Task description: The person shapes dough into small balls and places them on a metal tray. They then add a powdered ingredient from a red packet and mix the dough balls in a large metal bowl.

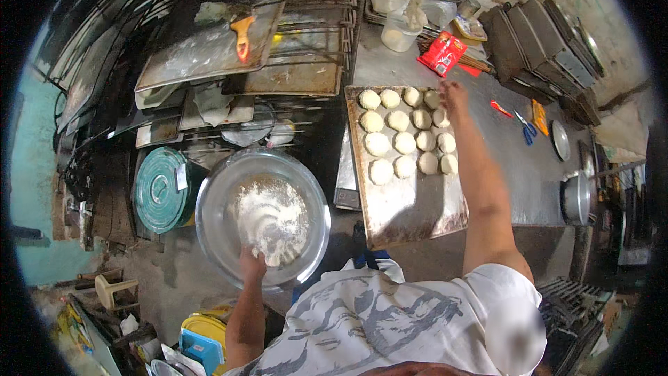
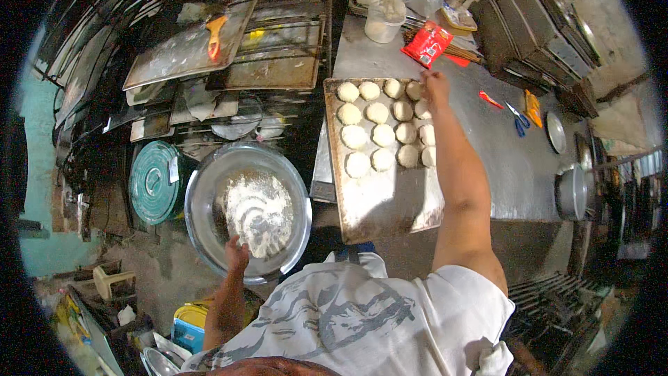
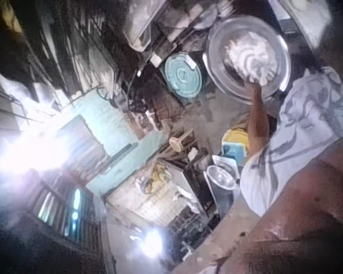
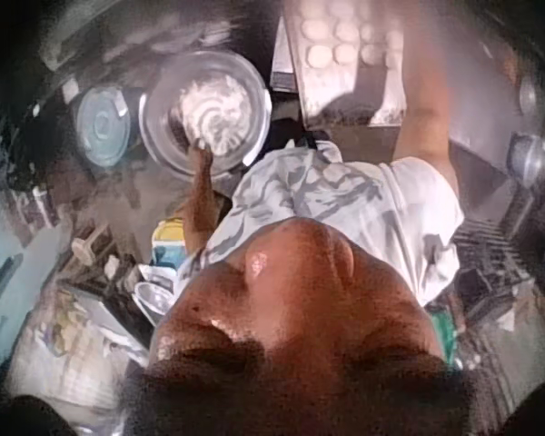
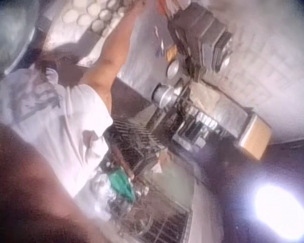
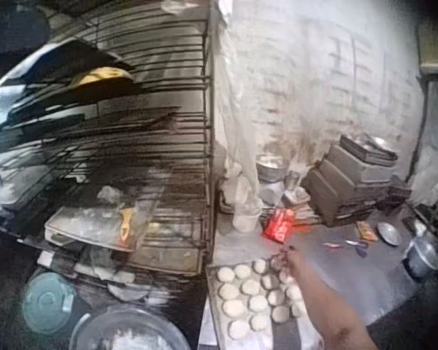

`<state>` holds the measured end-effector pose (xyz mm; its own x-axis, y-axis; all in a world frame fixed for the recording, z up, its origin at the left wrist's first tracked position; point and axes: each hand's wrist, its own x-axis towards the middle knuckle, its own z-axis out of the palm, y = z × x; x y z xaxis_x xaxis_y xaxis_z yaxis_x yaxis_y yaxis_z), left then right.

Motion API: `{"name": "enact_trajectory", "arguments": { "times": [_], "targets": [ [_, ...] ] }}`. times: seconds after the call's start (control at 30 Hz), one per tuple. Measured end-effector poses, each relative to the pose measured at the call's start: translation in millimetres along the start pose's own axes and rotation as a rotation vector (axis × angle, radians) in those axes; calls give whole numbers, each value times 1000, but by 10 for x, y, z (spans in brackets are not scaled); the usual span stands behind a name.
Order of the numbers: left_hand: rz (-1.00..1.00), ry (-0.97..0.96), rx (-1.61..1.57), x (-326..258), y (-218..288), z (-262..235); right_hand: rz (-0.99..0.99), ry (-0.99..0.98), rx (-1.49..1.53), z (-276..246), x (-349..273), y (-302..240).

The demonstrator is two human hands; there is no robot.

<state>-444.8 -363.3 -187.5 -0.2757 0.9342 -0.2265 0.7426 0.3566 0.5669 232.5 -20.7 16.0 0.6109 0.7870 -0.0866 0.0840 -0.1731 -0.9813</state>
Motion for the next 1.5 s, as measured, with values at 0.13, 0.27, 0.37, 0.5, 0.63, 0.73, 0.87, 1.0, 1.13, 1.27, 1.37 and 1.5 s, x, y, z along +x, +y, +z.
{"name": "enact_trajectory", "arguments": {
  "times": [0.13,0.27,0.37,0.5,0.63,0.73,0.87,1.0,1.13,1.27,1.37,1.5],
  "targets": [
    [-197,61,133,-502,310,114,-58,207,-140,-198,1506,556],
    [-58,155,141,-854,699,221,-101,188,-128,-151,2363,874],
    [-116,147,140,-861,1015,214,-138,262,-264,-54,2445,901],
    [-22,219,161,-735,1581,156,-181,112,120,-20,1979,613],
    [14,252,-77,-548,2404,71,-321,-91,331,-153,1019,88],
    [223,289,-329,-413,3119,60,-236,-320,335,-246,-24,-243],
    [519,87,-737,-561,3840,28,-174,-799,22,-168,-1539,-478],
    [259,-119,-1133,-818,3813,-273,-59,-1015,111,222,-2820,-484],
    [146,42,-1399,-960,3249,-520,575,-840,572,548,-3827,-433],
    [326,156,-958,-978,2419,-512,640,-981,518,966,-4614,-107],
    [125,297,-540,-1033,1495,-571,500,-844,408,1473,-4809,309],
    [-136,258,-799,-1497,36,-835,383,-781,338,2059,-4918,817]
  ]
}}
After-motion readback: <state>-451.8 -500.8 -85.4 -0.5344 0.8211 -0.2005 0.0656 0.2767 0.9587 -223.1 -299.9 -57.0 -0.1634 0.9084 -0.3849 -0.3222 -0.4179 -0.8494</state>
